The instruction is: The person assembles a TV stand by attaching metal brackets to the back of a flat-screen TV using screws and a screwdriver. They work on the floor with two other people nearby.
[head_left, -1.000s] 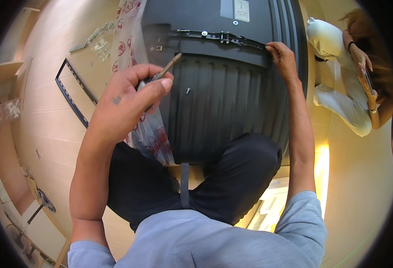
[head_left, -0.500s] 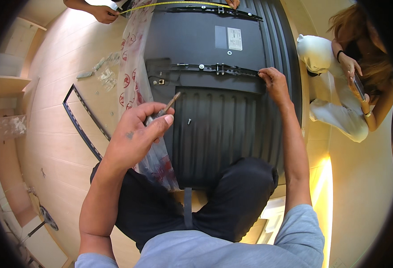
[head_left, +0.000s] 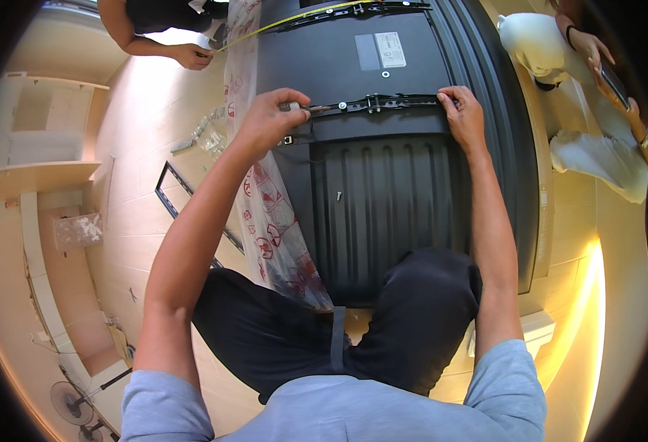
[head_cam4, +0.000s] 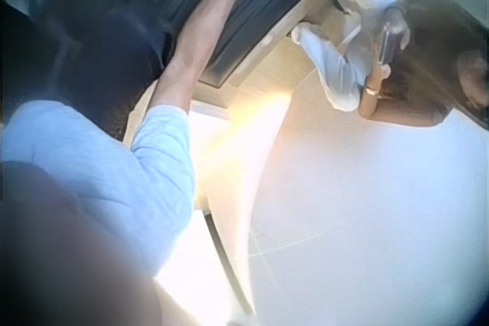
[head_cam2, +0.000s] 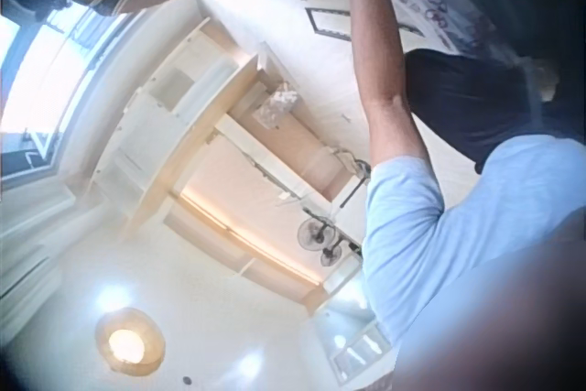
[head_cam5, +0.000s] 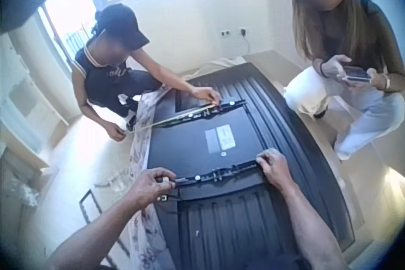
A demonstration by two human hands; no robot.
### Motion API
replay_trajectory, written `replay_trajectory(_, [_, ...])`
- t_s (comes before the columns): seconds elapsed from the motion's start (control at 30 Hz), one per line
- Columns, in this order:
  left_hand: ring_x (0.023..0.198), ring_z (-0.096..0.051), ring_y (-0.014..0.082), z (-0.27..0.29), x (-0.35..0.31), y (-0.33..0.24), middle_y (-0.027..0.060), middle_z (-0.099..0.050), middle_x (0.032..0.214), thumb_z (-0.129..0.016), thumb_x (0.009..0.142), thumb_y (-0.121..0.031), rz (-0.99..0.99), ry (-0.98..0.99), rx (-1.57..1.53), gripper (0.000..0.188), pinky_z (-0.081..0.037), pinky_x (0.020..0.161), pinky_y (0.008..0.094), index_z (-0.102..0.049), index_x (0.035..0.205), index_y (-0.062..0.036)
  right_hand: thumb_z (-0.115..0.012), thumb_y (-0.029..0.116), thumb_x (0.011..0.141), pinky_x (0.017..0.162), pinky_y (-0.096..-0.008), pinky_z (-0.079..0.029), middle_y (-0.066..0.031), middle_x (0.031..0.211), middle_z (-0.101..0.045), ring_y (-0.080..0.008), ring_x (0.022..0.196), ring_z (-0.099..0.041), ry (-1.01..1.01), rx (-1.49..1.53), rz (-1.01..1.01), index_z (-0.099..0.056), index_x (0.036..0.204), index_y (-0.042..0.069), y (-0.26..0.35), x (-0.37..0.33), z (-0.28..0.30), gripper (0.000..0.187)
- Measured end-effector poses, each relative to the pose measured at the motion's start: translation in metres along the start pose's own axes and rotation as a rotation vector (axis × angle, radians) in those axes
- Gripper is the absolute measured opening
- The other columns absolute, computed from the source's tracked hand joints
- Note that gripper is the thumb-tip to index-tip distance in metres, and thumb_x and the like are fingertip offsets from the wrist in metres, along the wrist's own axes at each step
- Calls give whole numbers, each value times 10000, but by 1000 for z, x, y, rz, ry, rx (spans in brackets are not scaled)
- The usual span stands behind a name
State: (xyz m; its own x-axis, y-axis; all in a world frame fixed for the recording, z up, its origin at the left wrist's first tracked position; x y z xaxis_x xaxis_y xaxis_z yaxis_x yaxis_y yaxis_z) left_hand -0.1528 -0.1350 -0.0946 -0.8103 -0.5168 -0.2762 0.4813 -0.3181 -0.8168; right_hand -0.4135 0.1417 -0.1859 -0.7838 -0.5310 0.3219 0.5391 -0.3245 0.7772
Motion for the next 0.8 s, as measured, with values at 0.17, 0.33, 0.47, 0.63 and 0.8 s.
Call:
replay_trajectory(0.17, [714, -559, 69, -22, 43, 26, -11, -650, 814, -727, 817, -126, 56, 45, -27, 263, -435, 648, 225, -748, 1055, -16, -706, 161, 952, 788, -379, -522, -124, 969, -695, -291, 874, -673, -8, 28, -29, -735, 1019, 31, -3, 2, -2, 149])
replay_trajectory(0.33, [655, -559, 98, -26, 59, 17, 9, -654, 771, -711, 780, -140, -90, 17, 139, 271, -450, 630, 257, -766, 1012, -11, -705, 161, 950, 807, -397, -524, -134, 980, -696, -315, 897, -676, -14, 37, 7, -730, 1010, 33, -1, 2, -1, 144])
replay_trajectory(0.47, [652, -556, 106, -28, 59, -1, 21, -647, 745, -713, 762, -152, -122, 27, 329, 280, -460, 637, 279, -769, 984, 9, -706, 164, 950, 806, -401, -524, -135, 978, -694, -319, 900, -676, 2, 24, -11, -728, 1014, 33, -3, 2, -2, 147])
replay_trajectory(0.63, [658, -552, 101, -36, 55, -17, 11, -643, 739, -712, 760, -146, -165, 54, 409, 279, -468, 642, 281, -774, 991, -2, -708, 173, 950, 809, -403, -521, -135, 967, -688, -323, 904, -671, -16, 34, 33, -726, 1012, 34, 0, 1, -1, 153])
replay_trajectory(0.8, [683, -588, 121, -36, 57, -19, 35, -669, 754, -722, 751, -151, -160, 50, 470, 293, -497, 671, 299, -779, 1002, -11, -707, 170, 950, 812, -400, -519, -135, 966, -687, -323, 909, -668, -6, 32, 26, -725, 1012, 36, -3, 2, -1, 150])
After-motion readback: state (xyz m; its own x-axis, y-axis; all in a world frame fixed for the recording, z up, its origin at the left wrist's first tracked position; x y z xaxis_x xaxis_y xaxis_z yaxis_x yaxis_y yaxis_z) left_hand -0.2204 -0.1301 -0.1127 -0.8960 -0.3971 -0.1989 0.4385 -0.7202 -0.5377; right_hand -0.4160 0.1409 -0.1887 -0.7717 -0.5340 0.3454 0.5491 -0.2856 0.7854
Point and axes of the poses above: each hand's wrist, its own x-axis towards the middle knuckle, its own z-axis out of the back of the hand, y = z × x, the point moved 8 cm from there along x, towards the middle knuckle
